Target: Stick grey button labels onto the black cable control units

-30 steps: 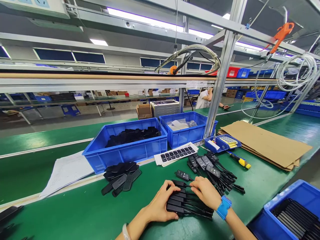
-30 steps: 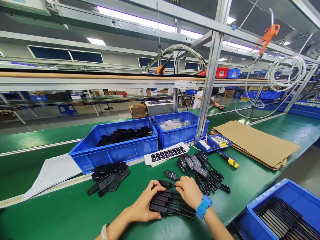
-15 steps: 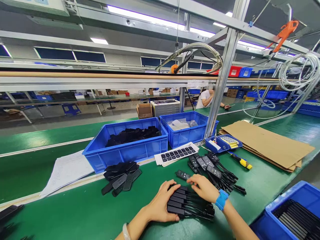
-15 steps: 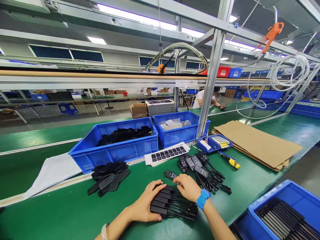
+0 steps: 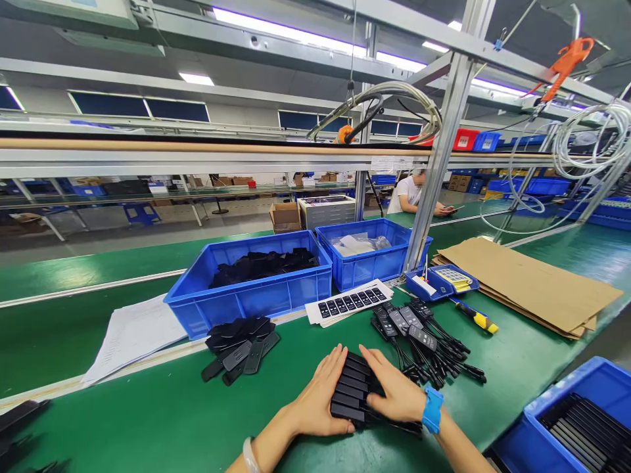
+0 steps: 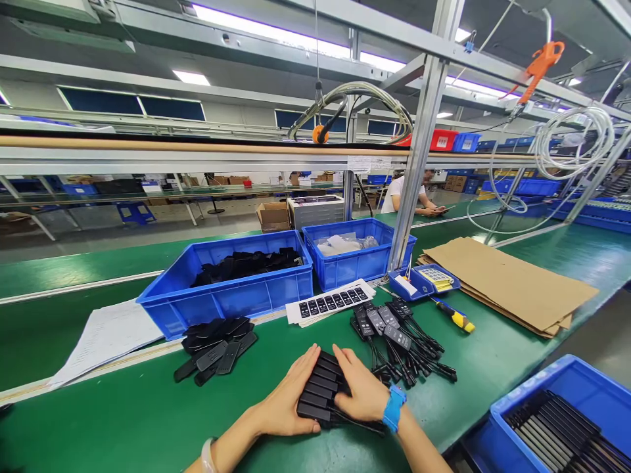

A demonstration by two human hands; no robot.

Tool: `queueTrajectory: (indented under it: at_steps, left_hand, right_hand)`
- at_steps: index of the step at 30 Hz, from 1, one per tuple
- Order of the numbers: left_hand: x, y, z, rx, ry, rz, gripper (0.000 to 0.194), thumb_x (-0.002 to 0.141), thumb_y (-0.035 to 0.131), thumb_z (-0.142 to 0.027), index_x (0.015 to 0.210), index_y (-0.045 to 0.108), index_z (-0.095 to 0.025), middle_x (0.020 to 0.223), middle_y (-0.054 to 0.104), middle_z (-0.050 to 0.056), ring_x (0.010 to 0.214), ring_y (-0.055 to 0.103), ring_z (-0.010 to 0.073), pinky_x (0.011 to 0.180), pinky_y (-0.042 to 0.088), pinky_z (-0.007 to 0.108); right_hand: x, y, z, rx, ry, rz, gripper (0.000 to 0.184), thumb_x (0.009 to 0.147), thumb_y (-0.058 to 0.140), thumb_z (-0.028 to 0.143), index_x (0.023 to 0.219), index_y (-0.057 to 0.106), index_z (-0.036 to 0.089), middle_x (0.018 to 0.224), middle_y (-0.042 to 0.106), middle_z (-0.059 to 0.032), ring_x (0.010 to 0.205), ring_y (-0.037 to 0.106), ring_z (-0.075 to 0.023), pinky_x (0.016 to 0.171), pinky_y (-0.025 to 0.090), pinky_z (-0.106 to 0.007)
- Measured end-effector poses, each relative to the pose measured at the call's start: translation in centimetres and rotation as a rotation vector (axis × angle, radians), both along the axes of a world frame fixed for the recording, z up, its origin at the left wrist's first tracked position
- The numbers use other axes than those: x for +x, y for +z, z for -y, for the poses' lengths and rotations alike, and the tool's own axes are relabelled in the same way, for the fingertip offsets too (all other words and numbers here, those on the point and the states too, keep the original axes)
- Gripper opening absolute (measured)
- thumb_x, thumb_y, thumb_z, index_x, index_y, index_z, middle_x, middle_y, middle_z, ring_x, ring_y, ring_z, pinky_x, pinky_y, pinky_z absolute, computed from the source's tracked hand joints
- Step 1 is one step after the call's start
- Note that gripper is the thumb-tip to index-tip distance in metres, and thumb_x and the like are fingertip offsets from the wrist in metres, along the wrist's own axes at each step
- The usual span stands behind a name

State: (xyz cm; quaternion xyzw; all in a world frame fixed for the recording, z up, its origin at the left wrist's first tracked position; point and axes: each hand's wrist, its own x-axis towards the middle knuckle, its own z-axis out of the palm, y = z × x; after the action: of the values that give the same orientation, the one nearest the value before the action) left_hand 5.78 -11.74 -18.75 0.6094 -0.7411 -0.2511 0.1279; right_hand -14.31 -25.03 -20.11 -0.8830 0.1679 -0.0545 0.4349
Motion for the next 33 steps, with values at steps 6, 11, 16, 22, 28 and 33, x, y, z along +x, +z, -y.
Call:
queueTrajectory:
  at_steps: [6,11,16,22,28,33]
  left_hand:
    - [-0.1,0.7,-0.2,0.052,-0.058,-0.111,0.137,0.055,0.073,-0.016,0.142,-0.03,-0.033,0.153,-0.02,0.006,0.143,-0.006,0.029,0.116,0.003,0.048]
    - [-0.8,1.2,-0.2,0.009,0.165,-0.516,0.132,0.054,0.072,-0.01,0.147,-0.02,-0.033,0.156,0.001,0.008,0.143,0.009,0.0241,0.117,0.01,0.041]
    - [-5.2,-0.1,0.5,-0.039,0.589,-1.14,0.115,0.072,0.072,-0.041,0.15,-0.009,-0.014,0.15,0.019,0.019,0.137,0.03,0.0249,0.114,0.023,0.037]
    - [-9.8,0.6,2.3,-0.028,0.829,-1.692,0.058,0.063,0.078,-0.043,0.109,0.064,-0.013,0.117,0.06,0.012,0.116,0.052,0.0287,0.104,0.037,0.039]
    - [-9.2,4.1,4.5,-0.063,1.159,-1.774,0.041,0.06,0.073,-0.037,0.089,0.063,-0.011,0.084,0.065,0.008,0.074,0.06,0.02,0.085,0.049,0.037]
    - [-7.0,5.6,4.7,0.025,1.183,-1.692,0.036,0.082,0.049,-0.038,0.103,0.053,-0.01,0.084,0.064,0.01,0.078,0.062,0.0213,0.079,0.049,0.036]
  right_hand:
    - [1.2,0.1,-4.2,-0.17,-0.07,-0.212,0.126,0.053,0.068,0.043,0.151,0.002,0.001,0.145,0.015,-0.0237,0.132,0.015,-0.0366,0.112,0.009,-0.048]
    - [1.4,-0.3,-4.1,-0.124,-0.144,-0.107,0.123,0.05,0.065,0.039,0.151,0.008,0.001,0.139,0.026,-0.0214,0.127,0.025,-0.0331,0.111,0.016,-0.043]
    - [1.4,-0.4,-2.9,0.197,-0.335,0.191,0.108,0.062,0.058,0.038,0.151,0.008,0.001,0.139,0.029,-0.0166,0.128,0.033,-0.0214,0.109,0.028,-0.029]
    - [1.5,0.0,-3.2,0.207,-0.246,0.305,0.1,0.079,0.048,0.051,0.151,0.0,0.001,0.154,0.005,-0.0113,0.143,0.003,-0.0181,0.117,0.006,-0.032]
    - [0.5,-0.2,-2.3,0.175,-0.184,0.309,0.101,0.087,0.033,0.07,0.151,-0.005,0.002,0.155,0.005,-0.0116,0.143,0.004,-0.019,0.117,0.009,-0.033]
    - [-0.6,-2.5,-0.6,0.162,-0.308,0.23,0.086,0.093,0.021,0.065,0.152,0.009,0.005,0.13,0.044,-0.017,0.116,0.047,-0.0216,0.102,0.036,-0.037]
